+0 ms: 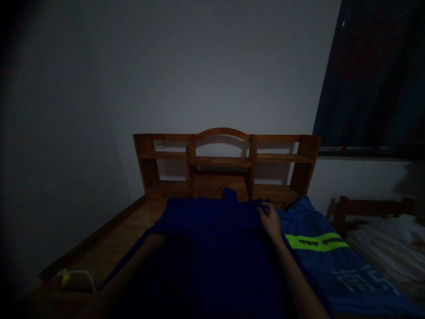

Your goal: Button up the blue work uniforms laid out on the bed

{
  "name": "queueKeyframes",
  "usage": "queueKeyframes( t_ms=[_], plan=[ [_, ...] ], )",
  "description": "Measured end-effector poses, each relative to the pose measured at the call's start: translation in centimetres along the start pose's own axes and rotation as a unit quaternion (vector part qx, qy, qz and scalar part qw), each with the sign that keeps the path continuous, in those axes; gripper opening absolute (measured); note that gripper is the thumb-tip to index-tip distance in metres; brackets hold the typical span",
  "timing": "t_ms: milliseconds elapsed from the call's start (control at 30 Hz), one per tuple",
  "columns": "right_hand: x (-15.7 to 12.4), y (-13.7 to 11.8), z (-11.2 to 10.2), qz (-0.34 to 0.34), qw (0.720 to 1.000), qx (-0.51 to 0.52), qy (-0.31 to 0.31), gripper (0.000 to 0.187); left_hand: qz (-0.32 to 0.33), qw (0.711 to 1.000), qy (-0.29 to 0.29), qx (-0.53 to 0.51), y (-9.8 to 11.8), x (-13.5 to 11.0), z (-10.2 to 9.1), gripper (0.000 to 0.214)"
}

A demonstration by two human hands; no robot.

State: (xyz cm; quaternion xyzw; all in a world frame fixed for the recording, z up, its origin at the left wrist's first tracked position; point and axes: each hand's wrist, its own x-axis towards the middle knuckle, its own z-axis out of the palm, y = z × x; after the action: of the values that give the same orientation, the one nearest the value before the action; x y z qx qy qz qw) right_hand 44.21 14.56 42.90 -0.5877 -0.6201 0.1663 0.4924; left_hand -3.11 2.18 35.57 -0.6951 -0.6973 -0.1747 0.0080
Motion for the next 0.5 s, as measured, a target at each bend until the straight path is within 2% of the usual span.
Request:
queueKeyframes(
  t_ms=[67, 133, 267, 333, 400, 500],
  plan=[
    [-0.5, 0.1, -0.9, -0.033, 0.999, -0.013, 0.019, 0.046, 0.009, 1.0, -0.007, -0.002, -0.3, 0.0, 0.2, 0.045],
    [-1.4, 0.9, -1.5, -0.056, 0.997, -0.053, 0.009, 0.046, 0.013, 1.0, -0.003, -0.006, 0.0, -0.1, -0.3, 0.045],
    [-2.6, 2.7, -1.7, -0.057, 0.983, -0.145, -0.092, 0.049, 0.021, 0.999, 0.011, -0.022, 2.2, -0.3, -2.3, 0.046],
    [-3.2, 2.6, -2.1, -0.065, 0.978, -0.16, -0.116, 0.053, 0.027, 0.999, 0.005, -0.025, 3.3, -1.0, -3.1, 0.045],
    [-4.4, 1.8, -3.6, -0.093, 0.98, -0.147, -0.095, 0.056, 0.027, 0.999, -0.003, -0.031, 4.2, -2.9, -3.4, 0.045],
    [-8.0, 0.1, -7.4, -0.128, 0.985, -0.101, -0.054, 0.052, -0.005, 0.999, 0.012, -0.052, 4.6, -8.8, -2.9, 0.047]
  ],
)
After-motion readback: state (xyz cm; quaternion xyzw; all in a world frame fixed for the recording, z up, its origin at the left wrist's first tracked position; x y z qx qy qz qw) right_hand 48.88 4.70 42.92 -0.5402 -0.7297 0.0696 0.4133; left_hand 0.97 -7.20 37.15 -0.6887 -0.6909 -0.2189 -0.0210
